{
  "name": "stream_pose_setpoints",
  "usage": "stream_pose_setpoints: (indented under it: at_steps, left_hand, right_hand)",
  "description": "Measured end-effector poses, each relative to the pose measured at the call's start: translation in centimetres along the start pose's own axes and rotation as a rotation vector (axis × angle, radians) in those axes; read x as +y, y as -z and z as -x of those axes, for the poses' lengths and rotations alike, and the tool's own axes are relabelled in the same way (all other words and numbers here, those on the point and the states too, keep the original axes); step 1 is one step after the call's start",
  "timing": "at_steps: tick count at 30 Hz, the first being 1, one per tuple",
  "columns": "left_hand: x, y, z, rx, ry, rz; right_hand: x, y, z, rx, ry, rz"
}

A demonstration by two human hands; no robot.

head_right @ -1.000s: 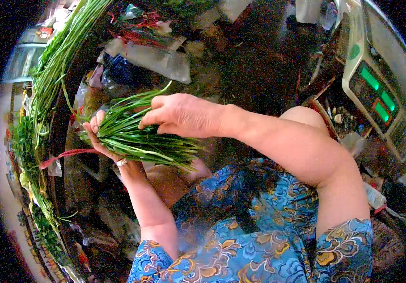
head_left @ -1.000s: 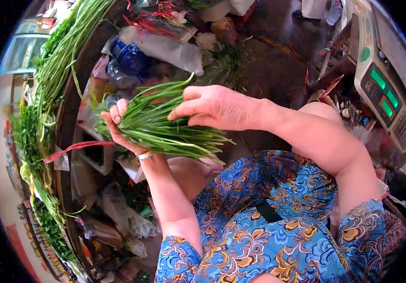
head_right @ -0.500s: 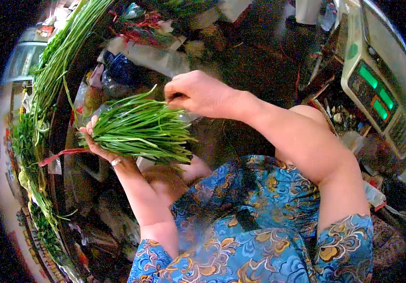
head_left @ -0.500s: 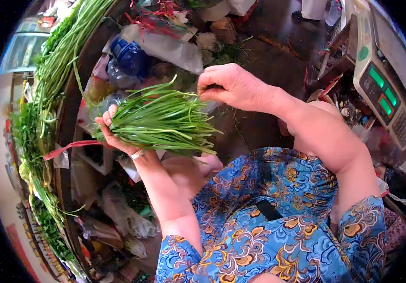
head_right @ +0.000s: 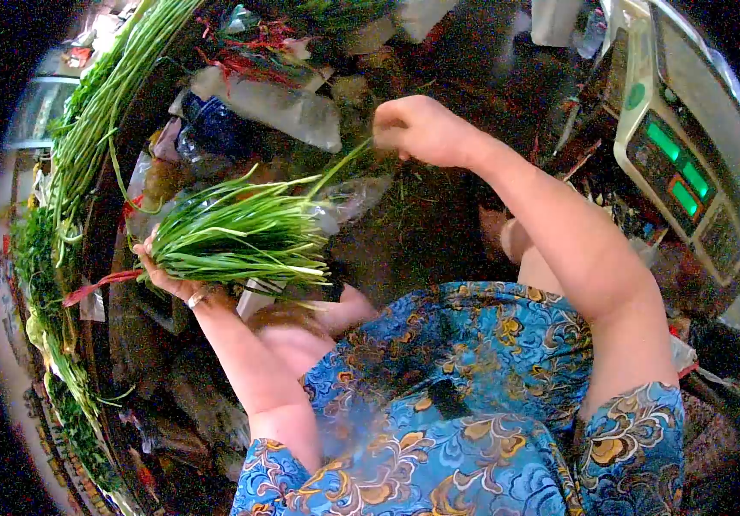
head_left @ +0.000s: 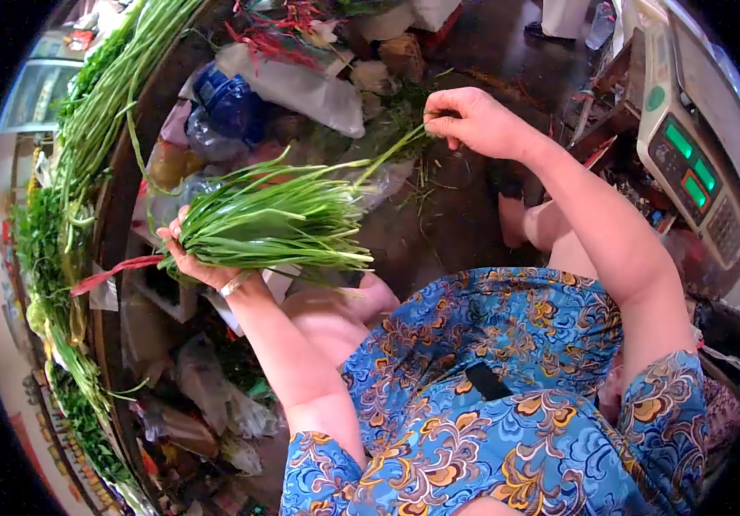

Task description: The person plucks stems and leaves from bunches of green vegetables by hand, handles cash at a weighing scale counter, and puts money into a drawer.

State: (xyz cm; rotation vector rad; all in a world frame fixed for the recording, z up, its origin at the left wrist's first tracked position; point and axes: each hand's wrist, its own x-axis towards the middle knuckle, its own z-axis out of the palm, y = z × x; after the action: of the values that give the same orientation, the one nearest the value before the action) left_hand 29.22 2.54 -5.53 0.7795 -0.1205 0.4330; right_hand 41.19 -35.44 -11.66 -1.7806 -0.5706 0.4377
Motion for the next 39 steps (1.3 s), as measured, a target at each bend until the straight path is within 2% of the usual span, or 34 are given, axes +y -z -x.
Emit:
stream_pose_setpoints:
  at_steps: [2, 6, 12, 15, 16, 18, 21, 25, 32, 34, 39]
  left_hand:
    - [0.0, -0.2, 0.1, 0.097, -0.017, 0.005]
    - [-0.1, -0.2, 0.4, 0.139, -0.046, -0.048]
    - [0.3, 1.1, 0.2, 0.024, -0.004, -0.002]
    - [0.3, 1.4, 0.1, 0.049, -0.026, -0.044]
    - [0.2, 1.5, 0.0, 0.036, -0.008, -0.043]
    - [-0.2, 0.7, 0.1, 0.028, -0.022, -0.048]
    - [-0.6, 0.2, 0.0, 0.062, -0.016, -0.043]
    - [-1.1, -0.4, 0.1, 0.077, 0.008, -0.003]
    - [-0.4, 0.3, 0.2, 0.013, -0.014, -0.005]
    - [-0.1, 0.9, 0.2, -0.013, -0.006, 0.008]
    - [0.6, 2.0, 0.0, 0.071, -0.014, -0.002]
  right_hand:
    - [-0.3, 0.5, 0.0, 0.006, -0.063, 0.105]
    - [0.7, 1.7, -0.3, 0.11, -0.155, 0.097]
    - [1.7, 2.2, -0.6, 0.137, -0.169, 0.163]
    - [1.1, 0.9, -1.1, 0.04, -0.072, 0.068]
    - [2.0, 0.2, -1.5, -0.001, -0.001, 0.029]
    - [-0.6, -1.2, -1.0, -0.045, 0.231, 0.168]
    - [-1.7, -3.8, -0.9, -0.18, 0.32, 0.09]
    - [-1.9, -5.6, -1.1, -0.334, 0.205, 0.069]
    - [-1.7, -3.5, -0.8, -0.294, -0.04, -0.023]
    - [-0.6, -2.8, -0.9, -0.3, -0.009, 0.03]
    - [-0.1, -1.7, -0.8, -0.257, -0.086, 0.208]
